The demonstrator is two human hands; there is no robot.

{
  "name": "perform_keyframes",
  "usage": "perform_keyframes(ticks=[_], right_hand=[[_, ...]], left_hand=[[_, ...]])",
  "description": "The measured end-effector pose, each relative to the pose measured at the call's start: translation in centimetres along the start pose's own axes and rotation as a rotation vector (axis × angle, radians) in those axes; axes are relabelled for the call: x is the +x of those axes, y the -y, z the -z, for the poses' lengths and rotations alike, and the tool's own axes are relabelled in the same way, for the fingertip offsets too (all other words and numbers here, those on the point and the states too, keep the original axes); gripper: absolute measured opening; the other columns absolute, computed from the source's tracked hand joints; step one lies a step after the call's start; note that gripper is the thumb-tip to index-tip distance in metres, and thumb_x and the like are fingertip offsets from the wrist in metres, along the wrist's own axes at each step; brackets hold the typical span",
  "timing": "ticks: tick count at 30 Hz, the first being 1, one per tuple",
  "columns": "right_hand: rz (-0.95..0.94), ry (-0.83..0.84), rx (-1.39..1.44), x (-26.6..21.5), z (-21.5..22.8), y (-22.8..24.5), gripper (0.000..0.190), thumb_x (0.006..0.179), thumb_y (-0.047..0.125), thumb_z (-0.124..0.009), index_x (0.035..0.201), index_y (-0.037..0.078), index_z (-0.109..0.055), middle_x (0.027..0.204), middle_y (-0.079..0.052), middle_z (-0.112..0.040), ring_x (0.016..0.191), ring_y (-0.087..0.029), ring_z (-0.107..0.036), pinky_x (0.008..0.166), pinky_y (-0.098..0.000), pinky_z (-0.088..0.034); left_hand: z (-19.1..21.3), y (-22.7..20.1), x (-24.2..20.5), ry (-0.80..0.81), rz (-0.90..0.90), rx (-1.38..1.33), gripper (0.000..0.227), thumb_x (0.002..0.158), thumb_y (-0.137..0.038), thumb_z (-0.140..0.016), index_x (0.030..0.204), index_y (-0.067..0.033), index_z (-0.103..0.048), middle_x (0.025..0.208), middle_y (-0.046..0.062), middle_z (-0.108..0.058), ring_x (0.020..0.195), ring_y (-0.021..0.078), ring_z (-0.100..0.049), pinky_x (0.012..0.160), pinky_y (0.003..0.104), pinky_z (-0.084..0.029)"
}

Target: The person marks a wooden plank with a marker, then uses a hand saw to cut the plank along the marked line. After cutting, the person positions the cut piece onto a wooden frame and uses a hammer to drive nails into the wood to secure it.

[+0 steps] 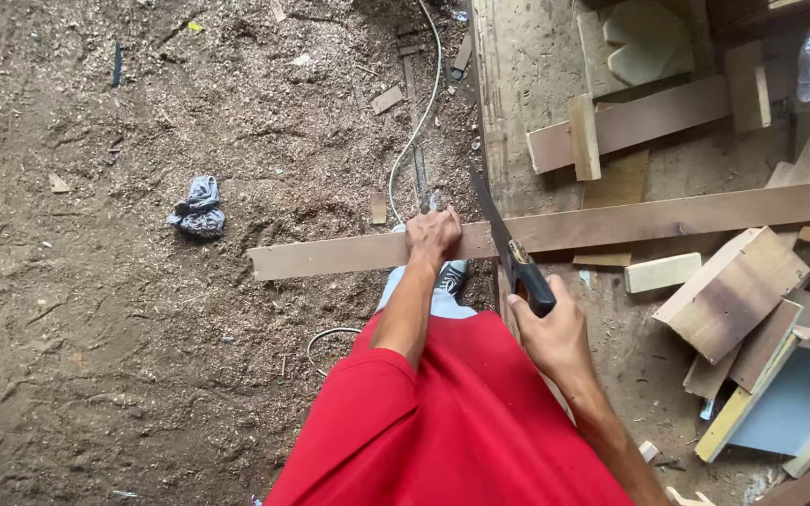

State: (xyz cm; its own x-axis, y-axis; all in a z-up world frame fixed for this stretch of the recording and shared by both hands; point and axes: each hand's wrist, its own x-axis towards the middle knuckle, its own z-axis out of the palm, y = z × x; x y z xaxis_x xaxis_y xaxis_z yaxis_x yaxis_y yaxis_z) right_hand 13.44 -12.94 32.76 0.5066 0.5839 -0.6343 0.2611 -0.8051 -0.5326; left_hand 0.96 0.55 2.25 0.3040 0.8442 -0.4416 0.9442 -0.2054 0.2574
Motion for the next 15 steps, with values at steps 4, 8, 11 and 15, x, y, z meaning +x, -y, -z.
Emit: perform_keyframes(ticks=[4, 8, 11, 15], right_hand=[[0.056, 0.011, -0.049, 0.1, 0.3, 0.1, 0.028, 0.089, 0.025, -0.075, 0.09, 0.005, -0.056, 0.061, -0.009, -0.062, 0.055, -0.015, -0.06, 0.051, -0.0352, -0.047], [0.065, 0.025, -0.01, -0.4, 1.0, 0.6, 0.026, 0.089, 0.024, -0.074, 0.089, 0.006, -0.056, 0.06, -0.005, -0.06, 0.051, -0.013, -0.059, 0.045, -0.0335, -0.046], [-0.076, 0.09, 0.158, -1.7, 1.6, 1.6, 0.03, 0.09, 0.024, -0.074, 0.086, 0.003, -0.053, 0.054, -0.007, -0.056, 0.042, -0.015, -0.051, 0.039, -0.0343, -0.04], [-0.07, 0.09, 0.182, -3.9, 2.1, 1.7, 0.027, 0.09, 0.024, -0.073, 0.085, 0.005, -0.055, 0.053, -0.005, -0.056, 0.04, -0.013, -0.051, 0.037, -0.0321, -0.039]], left_hand=[[-0.4, 0.9, 0.4, -0.009, -0.016, -0.007, 0.061, 0.105, -0.039, -0.029, 0.078, -0.0164, -0.079, 0.084, 0.015, -0.076, 0.072, 0.0314, -0.075, 0.068, 0.044, -0.059], [0.0, 1.2, 1.6, 0.047, -0.018, 0.012, 0.063, 0.107, -0.035, -0.025, 0.077, -0.0163, -0.077, 0.08, 0.014, -0.075, 0.068, 0.0293, -0.074, 0.062, 0.043, -0.06], [0.9, 1.8, 1.9, 0.059, -0.029, 0.107, 0.064, 0.107, -0.036, -0.023, 0.076, -0.0143, -0.074, 0.076, 0.014, -0.074, 0.064, 0.0299, -0.073, 0.058, 0.044, -0.058], [0.8, 0.8, 1.5, 0.037, -0.018, 0.023, 0.065, 0.107, -0.039, -0.023, 0.071, -0.0153, -0.072, 0.071, 0.014, -0.073, 0.061, 0.0283, -0.07, 0.057, 0.043, -0.055]])
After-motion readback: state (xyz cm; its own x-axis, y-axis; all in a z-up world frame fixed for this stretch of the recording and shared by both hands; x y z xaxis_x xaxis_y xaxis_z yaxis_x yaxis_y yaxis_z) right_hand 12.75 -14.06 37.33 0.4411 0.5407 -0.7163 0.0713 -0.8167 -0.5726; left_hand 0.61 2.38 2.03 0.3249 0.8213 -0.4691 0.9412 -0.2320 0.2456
